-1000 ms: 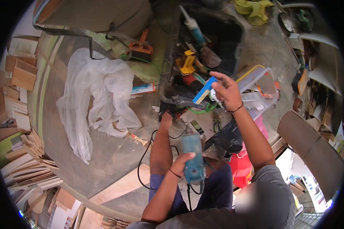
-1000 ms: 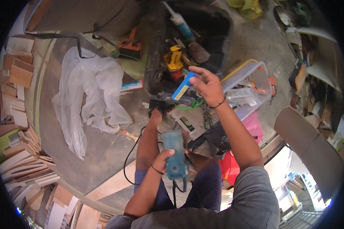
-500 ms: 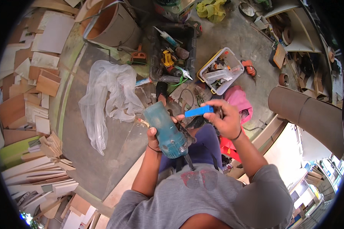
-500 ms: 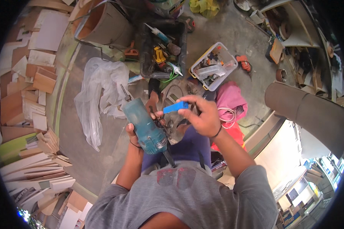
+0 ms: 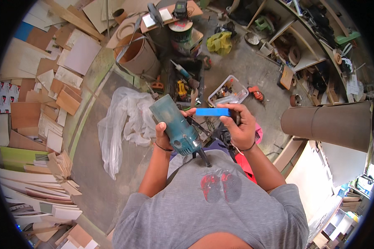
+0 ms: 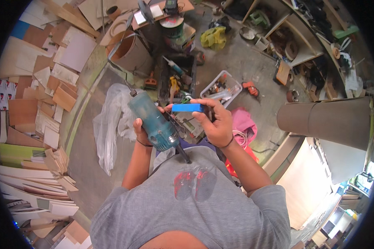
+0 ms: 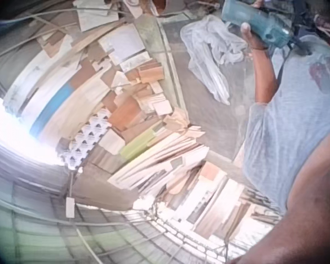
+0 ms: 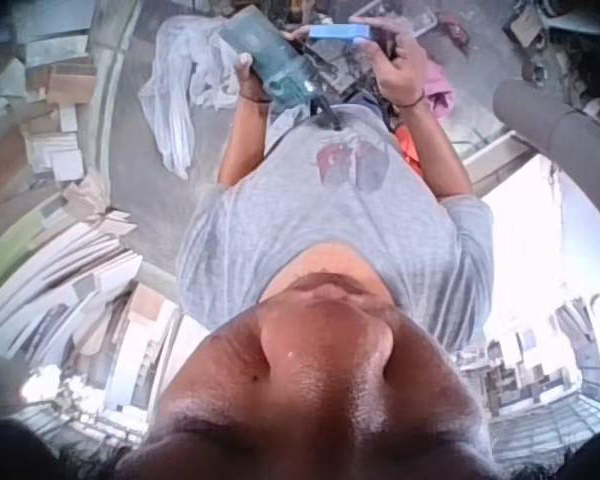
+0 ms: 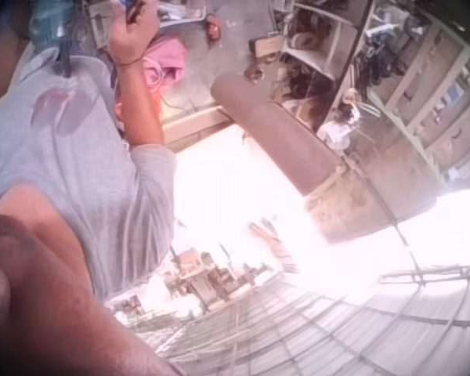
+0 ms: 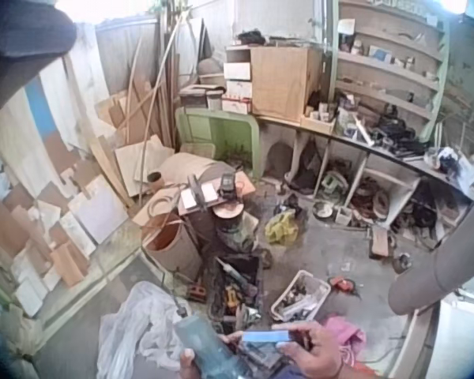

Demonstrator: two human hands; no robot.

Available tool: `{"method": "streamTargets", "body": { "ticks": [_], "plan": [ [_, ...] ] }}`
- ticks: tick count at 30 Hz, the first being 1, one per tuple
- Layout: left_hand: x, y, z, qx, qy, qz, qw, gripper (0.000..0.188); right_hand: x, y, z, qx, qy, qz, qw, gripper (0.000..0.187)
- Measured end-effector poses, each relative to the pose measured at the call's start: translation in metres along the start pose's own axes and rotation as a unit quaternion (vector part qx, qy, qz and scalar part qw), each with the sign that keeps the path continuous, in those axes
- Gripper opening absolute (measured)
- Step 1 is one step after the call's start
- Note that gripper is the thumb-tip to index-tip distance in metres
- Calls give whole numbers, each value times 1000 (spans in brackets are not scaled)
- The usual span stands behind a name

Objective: The person services a power tool by searching through bins for a replacement part, checking the tool housing, and then sitting on the floor to use a wrench to loosen and remove a component from the motor shaft.

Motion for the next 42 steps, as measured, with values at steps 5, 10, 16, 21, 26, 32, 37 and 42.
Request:
{"method": "streamTargets", "body": {
  "ticks": [5, 10, 16, 21, 26, 32, 37, 42],
  "plan": [
    [-9, 15, -38, -97, -30, -12, 995, 73, -8, -17, 3, -37, -1, 89, 995, 29],
    [-14, 16, -44, -79, -50, -1, 996, 74, -10, -31, -7, 54, -46, 144, 987, 28],
    [-18, 24, -59, -90, -84, -16, 992, 73, -5, -23, 3, 134, -60, 128, 981, 34],
    [-20, 21, -80, -64, -83, -12, 994, 73, 2, -11, -9, 204, -21, 126, 971, 30],
    [-17, 23, -69, -61, -53, -23, 996, 71, 1, -5, -13, 160, -47, -23, 986, 28],
    [-18, 19, -73, -57, -39, -14, 998, 70, 2, 14, -14, -27, -27, -75, 996, 22],
    [-10, 17, -72, -125, -46, -27, 991, 75, 13, 14, -11, -80, -33, -132, 987, 21],
    [11, 3, -70, -121, -8, -38, 992, 71, 36, 16, -7, -168, -51, -179, 968, 23]
  ]
}}
Point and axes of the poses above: each hand's wrist, its own x-axis away from the middle knuckle, its own z-axis out of the back of the hand, y = z × x, the point moved 6 cm from there along -x, towards the middle knuckle, and after that the axes turned 9 degrees about x, right-handed, at the moved point
